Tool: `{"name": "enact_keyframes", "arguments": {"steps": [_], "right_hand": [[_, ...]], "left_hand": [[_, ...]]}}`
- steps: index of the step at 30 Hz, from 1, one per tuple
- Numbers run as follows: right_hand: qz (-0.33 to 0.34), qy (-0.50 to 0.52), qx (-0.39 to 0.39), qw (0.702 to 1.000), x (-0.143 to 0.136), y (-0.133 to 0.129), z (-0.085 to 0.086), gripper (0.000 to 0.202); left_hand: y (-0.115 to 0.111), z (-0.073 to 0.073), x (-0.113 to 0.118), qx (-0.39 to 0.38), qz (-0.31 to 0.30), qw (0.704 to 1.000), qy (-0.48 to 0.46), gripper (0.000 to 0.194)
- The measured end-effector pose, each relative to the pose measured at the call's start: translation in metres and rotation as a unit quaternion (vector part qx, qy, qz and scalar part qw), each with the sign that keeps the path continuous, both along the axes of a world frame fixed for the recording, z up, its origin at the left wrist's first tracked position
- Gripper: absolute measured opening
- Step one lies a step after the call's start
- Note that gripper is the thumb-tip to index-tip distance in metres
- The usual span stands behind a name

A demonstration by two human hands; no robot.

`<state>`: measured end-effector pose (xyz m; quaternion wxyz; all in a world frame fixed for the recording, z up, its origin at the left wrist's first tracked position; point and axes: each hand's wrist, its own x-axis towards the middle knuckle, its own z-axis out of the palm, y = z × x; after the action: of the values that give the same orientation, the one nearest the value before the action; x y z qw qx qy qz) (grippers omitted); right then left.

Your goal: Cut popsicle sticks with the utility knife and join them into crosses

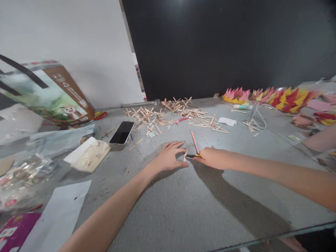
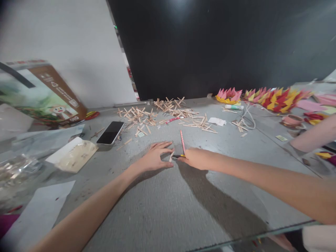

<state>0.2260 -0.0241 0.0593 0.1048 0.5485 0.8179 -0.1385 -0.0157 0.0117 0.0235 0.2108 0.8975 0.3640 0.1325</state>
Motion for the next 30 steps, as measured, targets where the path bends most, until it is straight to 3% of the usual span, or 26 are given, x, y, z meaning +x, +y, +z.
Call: {"name": "enact_keyframes", "arguments": {"steps": [13,30], "right_hand": [[0.003,-0.001,0.011,1.000,0.004,-0.002,-0.005,0.069],[0.000,-0.055,0.025,0.998,-0.006,-0.004,0.005,0.057]], "left_hand": [[-0.002,0.002,0.001,0.011,-0.005,1.000,0.000,0.069],[-0.002,0.001,0.001,0.010,-0.007,1.000,-0.006,0.068]]}}
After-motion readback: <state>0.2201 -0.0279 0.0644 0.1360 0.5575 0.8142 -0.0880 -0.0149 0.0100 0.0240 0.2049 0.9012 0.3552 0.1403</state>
